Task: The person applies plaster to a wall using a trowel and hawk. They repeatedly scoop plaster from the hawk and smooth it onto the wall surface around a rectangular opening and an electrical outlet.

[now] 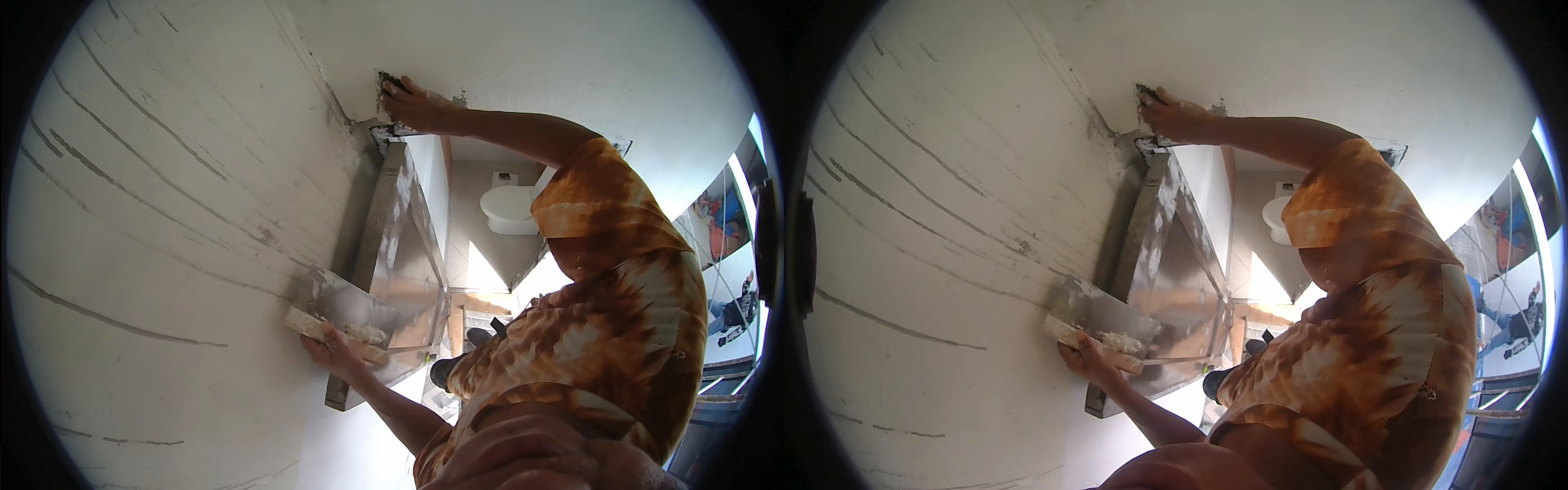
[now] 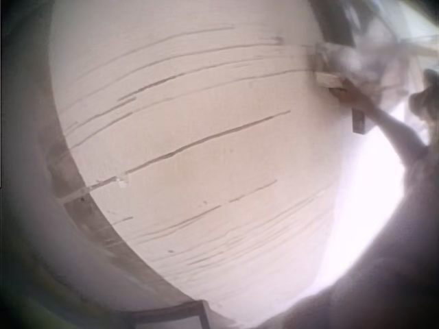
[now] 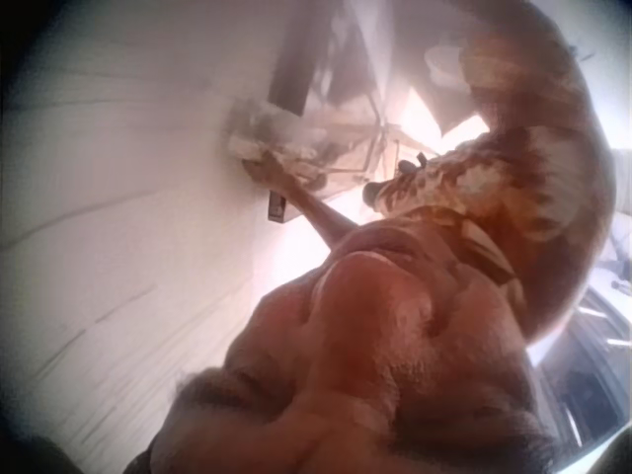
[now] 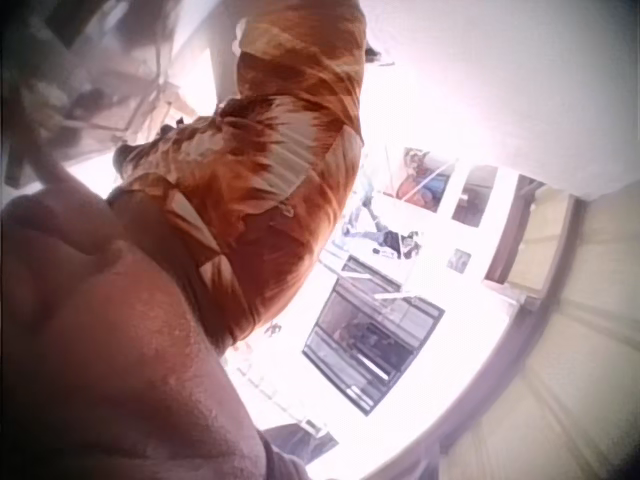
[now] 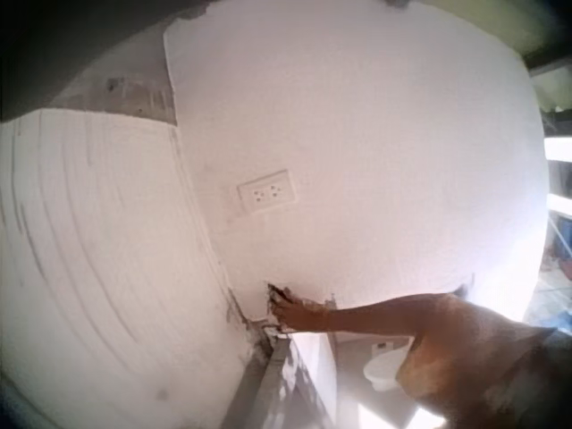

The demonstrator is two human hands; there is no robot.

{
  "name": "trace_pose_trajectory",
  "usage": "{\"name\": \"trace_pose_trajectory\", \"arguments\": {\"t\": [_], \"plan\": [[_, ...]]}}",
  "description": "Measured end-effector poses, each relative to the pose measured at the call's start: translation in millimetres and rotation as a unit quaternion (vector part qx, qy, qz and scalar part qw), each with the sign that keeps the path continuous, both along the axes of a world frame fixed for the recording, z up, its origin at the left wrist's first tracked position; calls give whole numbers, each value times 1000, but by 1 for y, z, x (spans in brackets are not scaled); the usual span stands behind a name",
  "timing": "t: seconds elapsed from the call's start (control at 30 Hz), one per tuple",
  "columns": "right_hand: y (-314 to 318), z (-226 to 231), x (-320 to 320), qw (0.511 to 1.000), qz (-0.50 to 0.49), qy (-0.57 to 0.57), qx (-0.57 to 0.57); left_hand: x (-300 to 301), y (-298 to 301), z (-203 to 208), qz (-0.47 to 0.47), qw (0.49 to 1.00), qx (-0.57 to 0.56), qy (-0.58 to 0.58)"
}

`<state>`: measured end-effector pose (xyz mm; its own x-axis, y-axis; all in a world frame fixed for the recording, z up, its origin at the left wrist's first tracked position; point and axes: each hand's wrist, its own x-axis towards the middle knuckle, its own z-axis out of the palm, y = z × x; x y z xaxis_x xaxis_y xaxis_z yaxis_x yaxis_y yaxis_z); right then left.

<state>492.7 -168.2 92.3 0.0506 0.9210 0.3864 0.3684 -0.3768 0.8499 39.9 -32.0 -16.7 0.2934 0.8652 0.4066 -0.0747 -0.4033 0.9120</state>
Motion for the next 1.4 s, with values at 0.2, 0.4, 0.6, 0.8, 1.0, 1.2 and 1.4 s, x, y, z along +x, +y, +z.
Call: {"name": "trace_pose_trajectory", "arguments": {"t": [0.2, 0.4, 0.6, 0.8, 1.0, 1.2, 1.4], "plan": [[-164, -29, 1, 984, -18, 29, 175, -2, 2, 2, -17, 995, -74, -62], [-246, -49, -55, 945, -107, 147, 272, 1, -19, 31, -48, 979, -173, -94], [-191, -37, -170, 522, 249, 684, 444, 66, -85, 42, -193, 895, -399, -57], [-156, 0, -232, 537, 444, 694, 181, 112, -105, 62, -318, 768, -534, -155], [-168, -7, -205, 665, 140, 695, 237, 88, -100, 81, -254, 818, -479, -193], [-154, -28, -259, -270, 264, 843, 385, 113, -104, 70, -67, 920, -54, -382], [-119, -14, -265, -201, 160, 860, 441, 129, -124, 46, -32, 902, 60, -427]]}}
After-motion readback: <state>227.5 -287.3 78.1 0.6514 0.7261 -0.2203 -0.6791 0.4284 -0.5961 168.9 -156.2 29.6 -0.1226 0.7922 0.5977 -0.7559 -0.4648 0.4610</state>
